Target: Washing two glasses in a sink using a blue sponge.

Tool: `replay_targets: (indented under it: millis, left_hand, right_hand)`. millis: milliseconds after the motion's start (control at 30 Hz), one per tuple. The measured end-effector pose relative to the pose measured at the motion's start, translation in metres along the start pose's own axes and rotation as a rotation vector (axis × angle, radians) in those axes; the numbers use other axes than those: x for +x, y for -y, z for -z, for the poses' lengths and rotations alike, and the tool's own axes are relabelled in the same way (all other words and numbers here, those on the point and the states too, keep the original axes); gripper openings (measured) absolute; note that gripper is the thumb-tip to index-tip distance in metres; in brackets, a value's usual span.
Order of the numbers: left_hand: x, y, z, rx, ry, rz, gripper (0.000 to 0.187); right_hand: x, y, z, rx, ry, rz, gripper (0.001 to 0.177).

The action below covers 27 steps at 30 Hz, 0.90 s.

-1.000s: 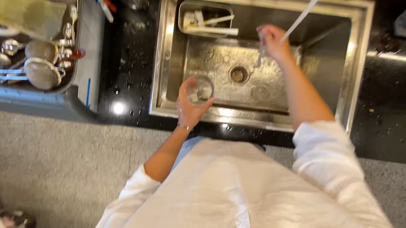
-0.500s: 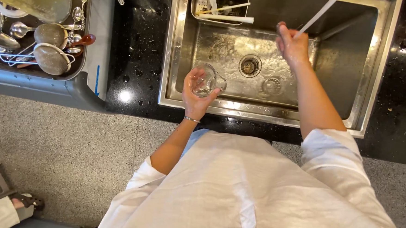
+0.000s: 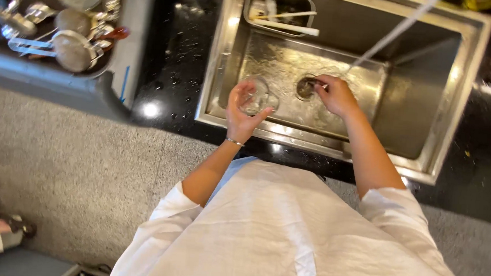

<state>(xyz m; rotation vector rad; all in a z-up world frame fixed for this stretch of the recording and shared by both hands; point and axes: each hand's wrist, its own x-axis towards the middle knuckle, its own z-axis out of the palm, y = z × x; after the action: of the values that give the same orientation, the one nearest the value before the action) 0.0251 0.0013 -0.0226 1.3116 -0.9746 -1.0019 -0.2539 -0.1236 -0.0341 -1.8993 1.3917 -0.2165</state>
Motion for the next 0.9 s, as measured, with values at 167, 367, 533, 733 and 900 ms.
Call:
replay_targets:
  millis: [167, 367, 533, 733, 900]
  left_hand:
    - [0.004, -0.035, 0.009, -0.032, -0.011, -0.066, 0.087]
    - [0.002, -0.053, 0.036, -0.096, -0.004, -0.131, 0.092]
    - [0.000, -0.047, 0.062, -0.156, -0.046, -0.066, 0.091]
    - [0.016, -0.039, 0.095, -0.290, -0.127, -0.126, 0.093]
    - [0.026, -0.033, 0.129, -0.311, -0.229, -0.193, 0.094]
  right_hand:
    - [0.012, 0.037, 0.008, -0.031, -0.065, 0.159, 0.024]
    - [0.036, 0.100, 0.016, -0.118, 0.062, 0.106, 0.031]
    - [0.076, 0.091, -0.006, -0.014, 0.105, 0.360, 0.042]
    - [0.088, 0.201, 0.004, -0.185, -0.046, 0.558, 0.051]
    - [0.121, 0.344, -0.007, -0.120, -0.155, 0.797, 0.048]
